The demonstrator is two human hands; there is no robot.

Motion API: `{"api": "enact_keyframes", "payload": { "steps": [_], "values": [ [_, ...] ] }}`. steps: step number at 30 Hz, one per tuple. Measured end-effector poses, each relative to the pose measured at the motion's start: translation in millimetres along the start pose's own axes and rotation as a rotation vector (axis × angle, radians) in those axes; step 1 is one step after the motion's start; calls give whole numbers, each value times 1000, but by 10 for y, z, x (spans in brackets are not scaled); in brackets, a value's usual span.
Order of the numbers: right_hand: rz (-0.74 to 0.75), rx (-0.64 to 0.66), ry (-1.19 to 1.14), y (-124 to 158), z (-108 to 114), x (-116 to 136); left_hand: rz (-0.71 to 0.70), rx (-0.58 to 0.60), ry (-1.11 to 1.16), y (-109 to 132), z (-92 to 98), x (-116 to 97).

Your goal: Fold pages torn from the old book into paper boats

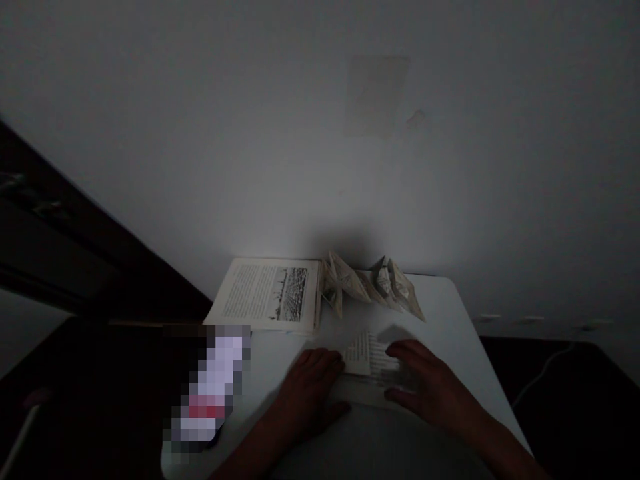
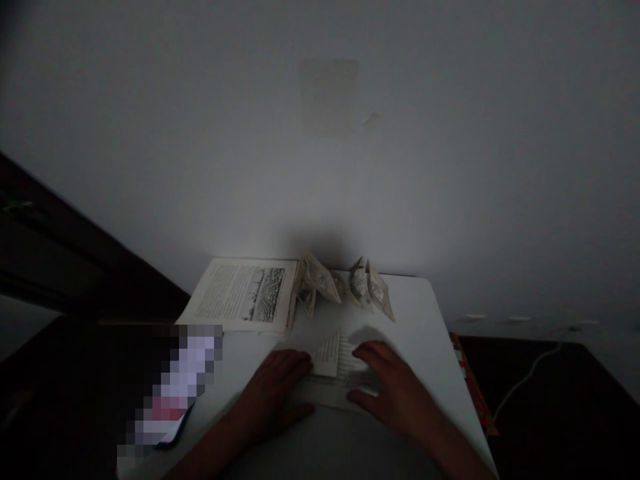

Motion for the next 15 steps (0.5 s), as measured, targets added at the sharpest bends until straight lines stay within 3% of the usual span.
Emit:
{"api": "enact_keyframes", "payload": {
  "steps": [5,15],
  "values": [
    [35,126,163,122,-267,34,-40,39,-27,-46,-42,-34],
    [198,143,335,66,-283,211,-34,62,-90,-110,-29,-199]
  ]
}}
Point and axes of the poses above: each hand's wrist, its own y-axis away from the middle knuckle, its own z-axis out of the back of the hand, x = y × z, the point moved 6 cm from there along -y, towards the middle knuckle, and after that the axes turned 14 degrees about x, right-handed, at the moved point
